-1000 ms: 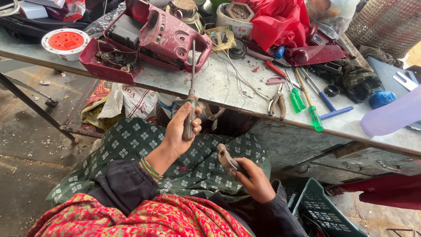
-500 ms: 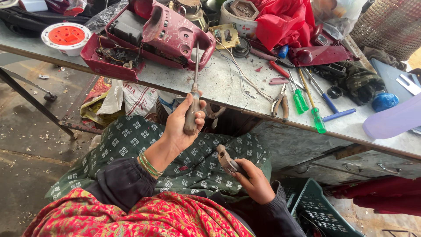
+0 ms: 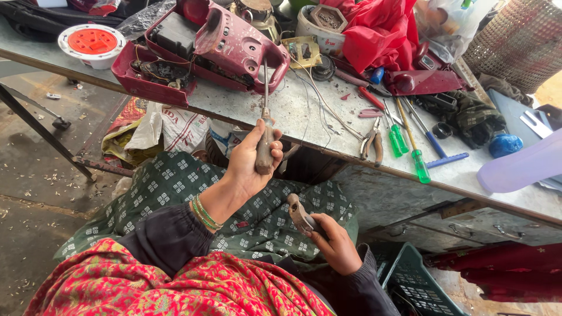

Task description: The person disassembles a red plastic appliance housing using a hammer and screwdriver to pry it apart, then uses pliers to manipulate internal wires and components.

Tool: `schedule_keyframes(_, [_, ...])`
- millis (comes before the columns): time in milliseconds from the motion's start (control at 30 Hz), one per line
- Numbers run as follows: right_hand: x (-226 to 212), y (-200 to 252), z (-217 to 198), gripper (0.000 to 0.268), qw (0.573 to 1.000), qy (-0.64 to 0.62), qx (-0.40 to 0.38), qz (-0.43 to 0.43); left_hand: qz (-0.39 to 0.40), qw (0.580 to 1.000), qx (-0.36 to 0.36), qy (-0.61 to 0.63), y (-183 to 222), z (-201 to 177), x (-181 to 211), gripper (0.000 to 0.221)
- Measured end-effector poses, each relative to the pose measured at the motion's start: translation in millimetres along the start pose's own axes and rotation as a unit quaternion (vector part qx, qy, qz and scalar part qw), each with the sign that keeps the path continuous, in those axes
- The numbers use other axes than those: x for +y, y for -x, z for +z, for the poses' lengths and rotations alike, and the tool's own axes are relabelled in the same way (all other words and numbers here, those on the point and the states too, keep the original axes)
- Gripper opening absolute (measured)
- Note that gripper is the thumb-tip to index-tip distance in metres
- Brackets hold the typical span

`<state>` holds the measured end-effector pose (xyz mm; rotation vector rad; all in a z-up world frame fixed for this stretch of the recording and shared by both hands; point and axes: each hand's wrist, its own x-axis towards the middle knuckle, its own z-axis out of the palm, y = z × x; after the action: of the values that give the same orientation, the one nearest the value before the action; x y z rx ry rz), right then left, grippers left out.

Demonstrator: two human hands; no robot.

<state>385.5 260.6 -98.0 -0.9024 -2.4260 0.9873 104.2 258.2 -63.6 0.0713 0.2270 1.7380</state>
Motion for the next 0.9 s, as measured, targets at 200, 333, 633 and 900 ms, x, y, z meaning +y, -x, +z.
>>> schedule_keyframes(200, [3,0,1,0.031,1.0,-0.001,-0.002,-0.004,-0.002,1.0,0.011,-0.004,-4,1,-2,0.033])
schedule_keyframes(333, [4,0,3,0.031,1.0,-0.004,-0.003,0.008,-0.002,1.0,0.003,-0.008,-5,-1,-3,0.032])
schedule_keyframes(633, [-29,11,-5,0.04,0.966,0.079,0.097,-0.228,-0.006,0.999,0.03,0.016,-9,-1,-3,0.03])
schedule_keyframes(900, [-56,-39,7,0.044,0.943,0.074,0.092,-0.313,0.003,0.992,-0.017,-0.127,-24,-19,2,0.037])
